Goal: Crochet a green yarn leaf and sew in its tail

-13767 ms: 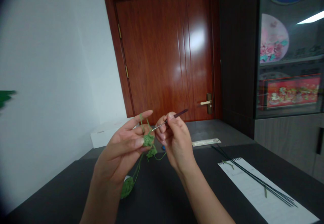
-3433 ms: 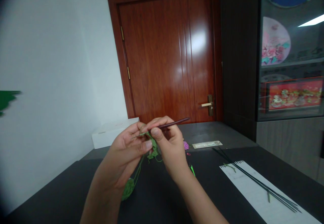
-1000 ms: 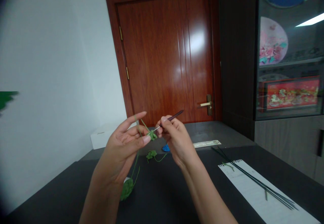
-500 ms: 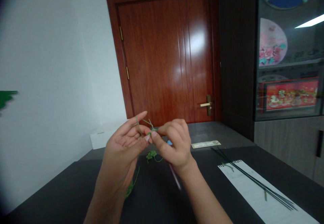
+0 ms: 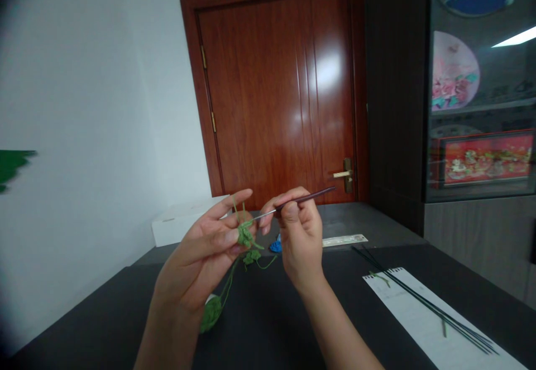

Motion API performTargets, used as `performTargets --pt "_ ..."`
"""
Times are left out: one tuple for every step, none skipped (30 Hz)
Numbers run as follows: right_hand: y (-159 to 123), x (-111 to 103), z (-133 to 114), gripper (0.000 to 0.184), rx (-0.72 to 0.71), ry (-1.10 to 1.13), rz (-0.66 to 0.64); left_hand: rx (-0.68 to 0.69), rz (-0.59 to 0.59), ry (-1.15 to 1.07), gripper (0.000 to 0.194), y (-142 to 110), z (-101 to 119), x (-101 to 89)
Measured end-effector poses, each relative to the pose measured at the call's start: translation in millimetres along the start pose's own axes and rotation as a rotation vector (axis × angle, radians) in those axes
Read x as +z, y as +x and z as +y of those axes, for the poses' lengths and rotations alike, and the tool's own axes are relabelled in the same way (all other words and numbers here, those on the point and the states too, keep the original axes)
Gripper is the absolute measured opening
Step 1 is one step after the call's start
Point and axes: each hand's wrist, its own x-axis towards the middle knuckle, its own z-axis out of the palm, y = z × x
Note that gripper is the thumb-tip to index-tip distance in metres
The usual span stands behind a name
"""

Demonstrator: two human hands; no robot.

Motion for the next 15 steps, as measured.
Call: performTargets --pt "0.2 -1.0 -0.5 0.02 0.027 0.008 -0.001 0.01 -0.009 0.013 0.046 0.0 -0.1 -0.4" --pt "0.5 -1.7 -0.8 0.021 0.062 0.024 -0.004 0.024 -0.012 0.031 0.046 0.0 -0.2 -0.6" --pt "0.7 -2.2 -1.0 0.022 0.106 0.041 -0.012 0.042 -0.007 0.055 0.045 -0.2 -0.4 -0.7" --pt "1.0 -2.3 -1.3 0.024 0.162 0.056 -0.025 0.065 0.006 0.088 0.044 -0.5 -0.7 -0.6" --pt "1.2 -2.2 -1.6 0.026 0.223 0.069 -0.043 0.096 0.029 0.128 0.044 -0.9 -1.0 -0.5" --pt "1.4 -2.1 -2.2 0.027 0.289 0.08 -0.066 0.13 0.058 0.173 0.044 -1.3 -1.5 -0.5" --pt "1.5 -1.9 -2.7 0.029 0.352 0.089 -0.089 0.164 0.084 0.215 0.045 -1.7 -2.1 -0.4" --pt "1.5 -1.7 -3.3 0.03 0.407 0.099 -0.107 0.194 0.105 0.252 0.048 -1.9 -2.8 -0.5" --pt "1.4 -1.7 -3.9 0.031 0.449 0.111 -0.118 0.218 0.117 0.282 0.052 -2.0 -3.5 -0.5" --pt "1.4 -1.7 -4.3 0.031 0.478 0.125 -0.123 0.233 0.124 0.307 0.058 -2.0 -4.2 -0.5" --pt "1.3 -1.8 -4.5 0.03 0.496 0.138 -0.124 0.245 0.126 0.328 0.063 -1.8 -4.7 -0.3" --pt "1.3 -1.7 -4.5 0.03 0.507 0.15 -0.122 0.257 0.127 0.35 0.068 -1.5 -4.9 0.1" --pt "1.4 -1.5 -4.3 0.03 0.508 0.161 -0.121 0.27 0.133 0.372 0.072 -1.2 -5.0 0.8" --pt "1.5 -0.9 -3.8 0.031 0.504 0.168 -0.12 0.287 0.144 0.394 0.074 -0.9 -4.9 1.7" --pt "1.7 0.1 -3.1 0.033 0.495 0.171 -0.118 0.309 0.159 0.414 0.076 -0.5 -4.6 2.9"
